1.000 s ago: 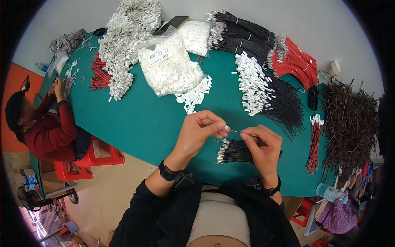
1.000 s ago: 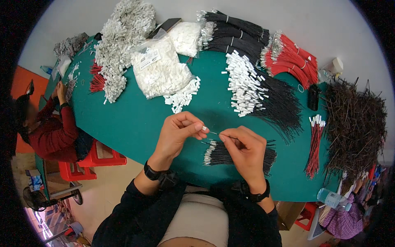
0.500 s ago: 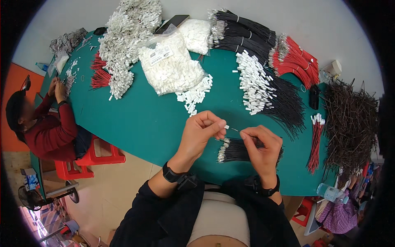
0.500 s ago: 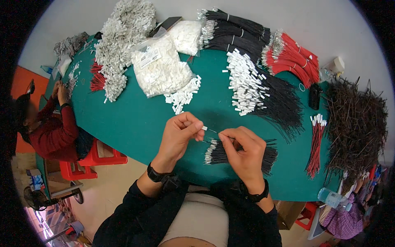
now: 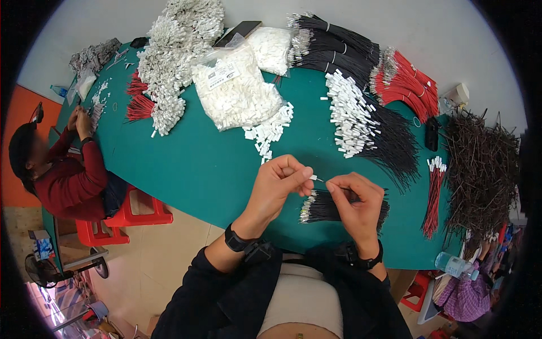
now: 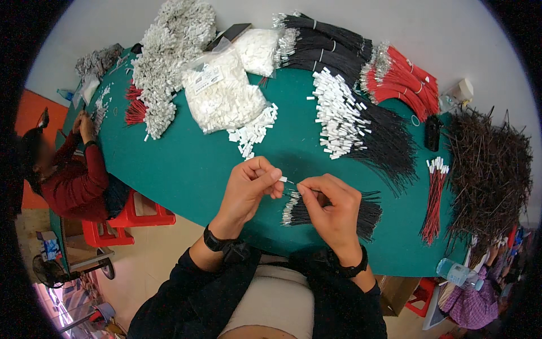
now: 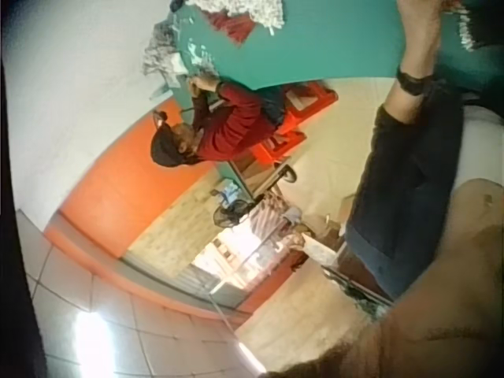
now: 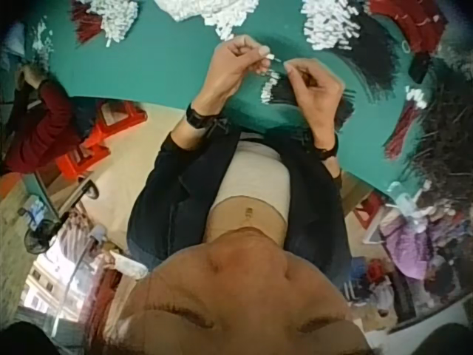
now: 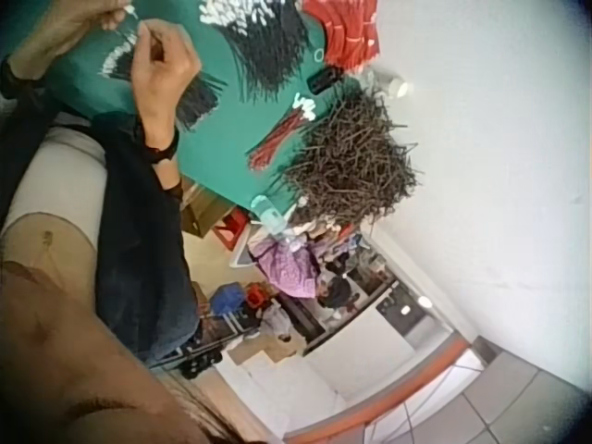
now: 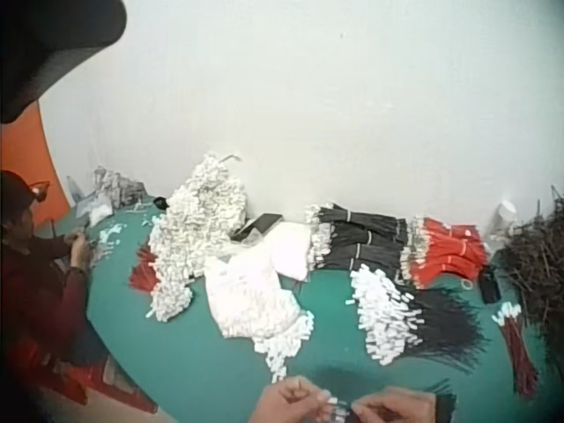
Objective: Assembling small white plastic clips onto bundles of black wires on a workbench.
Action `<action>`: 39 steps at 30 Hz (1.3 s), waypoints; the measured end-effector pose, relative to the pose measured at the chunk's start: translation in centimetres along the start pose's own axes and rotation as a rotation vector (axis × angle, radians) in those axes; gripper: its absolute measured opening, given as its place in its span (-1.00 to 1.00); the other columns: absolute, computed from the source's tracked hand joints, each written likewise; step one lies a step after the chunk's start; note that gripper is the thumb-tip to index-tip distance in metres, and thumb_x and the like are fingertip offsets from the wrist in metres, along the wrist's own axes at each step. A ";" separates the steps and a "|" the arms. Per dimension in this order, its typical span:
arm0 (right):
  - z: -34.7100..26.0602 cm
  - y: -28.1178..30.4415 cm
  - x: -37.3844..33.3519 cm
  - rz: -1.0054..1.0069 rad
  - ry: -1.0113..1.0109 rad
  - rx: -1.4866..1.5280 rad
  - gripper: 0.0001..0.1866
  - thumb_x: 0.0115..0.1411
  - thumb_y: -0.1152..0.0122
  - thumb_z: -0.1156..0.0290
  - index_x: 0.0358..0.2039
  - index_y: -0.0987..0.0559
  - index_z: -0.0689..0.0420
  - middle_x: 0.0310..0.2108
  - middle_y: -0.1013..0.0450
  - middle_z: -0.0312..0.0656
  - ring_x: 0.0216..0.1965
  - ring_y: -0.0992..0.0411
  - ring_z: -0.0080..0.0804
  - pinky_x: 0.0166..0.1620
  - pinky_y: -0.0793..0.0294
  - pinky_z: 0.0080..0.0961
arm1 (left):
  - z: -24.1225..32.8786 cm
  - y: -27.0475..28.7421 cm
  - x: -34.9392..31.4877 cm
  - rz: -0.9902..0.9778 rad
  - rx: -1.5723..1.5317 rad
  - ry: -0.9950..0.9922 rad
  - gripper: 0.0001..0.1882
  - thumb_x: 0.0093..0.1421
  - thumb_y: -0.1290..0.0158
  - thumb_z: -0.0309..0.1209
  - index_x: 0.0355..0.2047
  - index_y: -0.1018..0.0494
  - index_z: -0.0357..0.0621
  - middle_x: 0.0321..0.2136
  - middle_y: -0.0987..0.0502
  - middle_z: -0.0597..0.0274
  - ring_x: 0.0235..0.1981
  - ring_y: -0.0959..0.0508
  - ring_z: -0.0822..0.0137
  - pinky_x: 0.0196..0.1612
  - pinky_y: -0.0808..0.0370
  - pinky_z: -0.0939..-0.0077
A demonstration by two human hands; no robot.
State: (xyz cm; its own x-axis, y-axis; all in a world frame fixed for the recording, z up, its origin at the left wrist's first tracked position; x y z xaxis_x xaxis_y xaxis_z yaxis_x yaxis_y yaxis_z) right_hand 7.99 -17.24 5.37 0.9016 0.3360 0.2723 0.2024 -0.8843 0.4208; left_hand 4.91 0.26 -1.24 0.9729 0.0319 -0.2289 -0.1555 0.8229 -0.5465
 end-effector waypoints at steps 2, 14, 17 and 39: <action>-0.1 -0.1 -0.1 -0.002 -0.028 0.015 -0.96 0.15 -0.39 0.64 -0.37 -0.67 0.27 -0.52 -0.53 -0.26 -0.56 -0.41 -0.63 -0.50 -0.32 -0.66 | -0.1 -0.1 0.0 -0.017 -0.020 0.024 -0.86 0.36 -0.19 -0.44 -0.36 -0.50 -0.18 -0.49 -0.64 0.21 -0.51 -0.61 0.46 -0.39 -0.55 0.60; -0.3 -0.7 0.4 -0.014 0.049 -0.046 -0.94 0.14 -0.39 0.64 -0.39 -0.65 0.24 -0.55 -0.51 -0.19 -0.58 -0.45 -0.45 -0.50 -0.38 -0.54 | -0.3 0.0 -0.1 0.008 0.005 -0.007 -0.86 0.36 -0.19 -0.44 -0.36 -0.50 -0.17 -0.51 -0.64 0.21 -0.52 -0.62 0.44 -0.42 -0.53 0.60; -0.2 -1.0 0.2 -0.002 0.064 -0.036 -0.94 0.14 -0.38 0.64 -0.39 -0.65 0.25 -0.55 -0.51 -0.18 -0.58 -0.46 -0.42 -0.49 -0.39 -0.52 | -0.9 0.0 0.0 0.041 -0.030 -0.001 -0.86 0.37 -0.19 -0.43 -0.35 -0.50 -0.17 -0.50 -0.64 0.21 -0.52 -0.62 0.44 -0.41 -0.52 0.62; 0.9 -1.3 0.2 -0.002 0.009 -0.017 -0.96 0.16 -0.36 0.65 -0.37 -0.65 0.26 -0.54 -0.52 -0.18 -0.57 -0.46 -0.43 -0.49 -0.38 -0.53 | -2.1 0.1 -0.4 0.086 -0.003 0.026 -0.83 0.39 -0.17 -0.38 -0.36 -0.51 -0.16 -0.50 -0.63 0.23 -0.52 -0.61 0.45 -0.41 -0.50 0.61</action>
State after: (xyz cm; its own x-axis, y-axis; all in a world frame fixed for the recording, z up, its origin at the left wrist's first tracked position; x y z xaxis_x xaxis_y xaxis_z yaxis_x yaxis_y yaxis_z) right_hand 8.24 -16.33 4.11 0.8978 0.3410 0.2786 0.1981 -0.8778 0.4361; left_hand 4.10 -0.84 -2.90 0.9512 0.0872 -0.2960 -0.2386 0.8162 -0.5261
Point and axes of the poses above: each hand's wrist, its own x-axis towards the middle knuckle, its own y-axis out of the back of the hand, z = x × y, the point moved 4 cm from there along x, towards the middle knuckle
